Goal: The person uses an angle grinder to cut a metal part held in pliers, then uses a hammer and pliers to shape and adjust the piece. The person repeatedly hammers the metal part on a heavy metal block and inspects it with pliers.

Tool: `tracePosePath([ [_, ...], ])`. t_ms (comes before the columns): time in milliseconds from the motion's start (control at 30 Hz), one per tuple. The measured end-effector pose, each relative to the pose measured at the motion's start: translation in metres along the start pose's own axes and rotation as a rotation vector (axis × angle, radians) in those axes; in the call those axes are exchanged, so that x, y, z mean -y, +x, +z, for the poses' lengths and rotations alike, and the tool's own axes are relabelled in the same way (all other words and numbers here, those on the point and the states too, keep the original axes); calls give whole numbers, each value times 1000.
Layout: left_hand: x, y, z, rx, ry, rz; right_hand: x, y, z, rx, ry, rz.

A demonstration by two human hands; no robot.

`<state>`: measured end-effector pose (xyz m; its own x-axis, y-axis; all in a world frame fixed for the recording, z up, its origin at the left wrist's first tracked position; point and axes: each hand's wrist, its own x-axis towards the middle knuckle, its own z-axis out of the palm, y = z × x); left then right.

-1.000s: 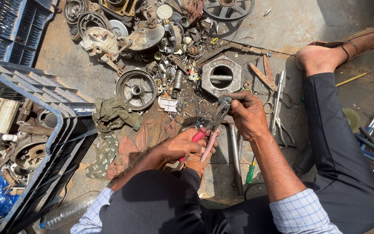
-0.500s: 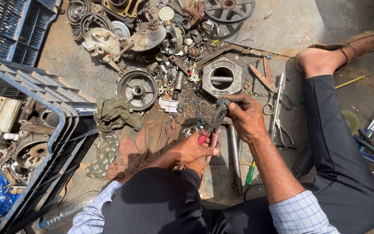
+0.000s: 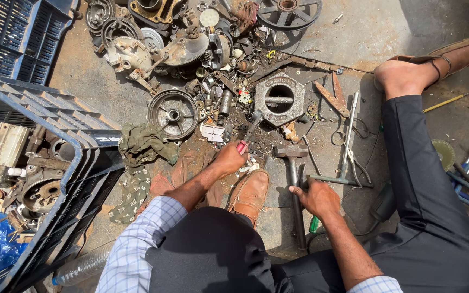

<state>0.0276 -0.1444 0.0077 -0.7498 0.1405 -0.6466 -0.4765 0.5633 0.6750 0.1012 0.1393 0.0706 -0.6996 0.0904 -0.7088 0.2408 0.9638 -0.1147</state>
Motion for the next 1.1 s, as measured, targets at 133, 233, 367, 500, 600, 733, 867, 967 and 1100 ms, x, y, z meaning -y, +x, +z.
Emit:
tracePosePath([
  [133, -4, 26, -9, 31, 107, -23, -8, 5, 33, 85, -57, 28],
  [233, -9, 35, -10, 77, 110, -74, -6, 15, 39, 85, -66, 37],
  [367, -8, 40, -12, 124, 87, -94, 0, 23, 41, 110, -135, 35],
  [500, -4, 40, -21, 182, 19, -157, 7, 25, 48, 305, 487, 225],
  [600, -4, 38, -25, 163, 54, -107, 12, 19, 48, 369, 1450, 289],
  [733, -4, 33, -25, 131, 29, -103, 36, -3, 23, 279, 1507, 99],
  [867, -1, 32, -28, 109, -4, -85, 81, -39, -40, -18, 886, -41],
  [967, 1, 36, -32, 85, 27, -101, 104, -53, -97, -272, 866, -538],
  [1100, 0, 40, -38, 103, 143, -69, 108, -33, -122, -465, 585, -656],
])
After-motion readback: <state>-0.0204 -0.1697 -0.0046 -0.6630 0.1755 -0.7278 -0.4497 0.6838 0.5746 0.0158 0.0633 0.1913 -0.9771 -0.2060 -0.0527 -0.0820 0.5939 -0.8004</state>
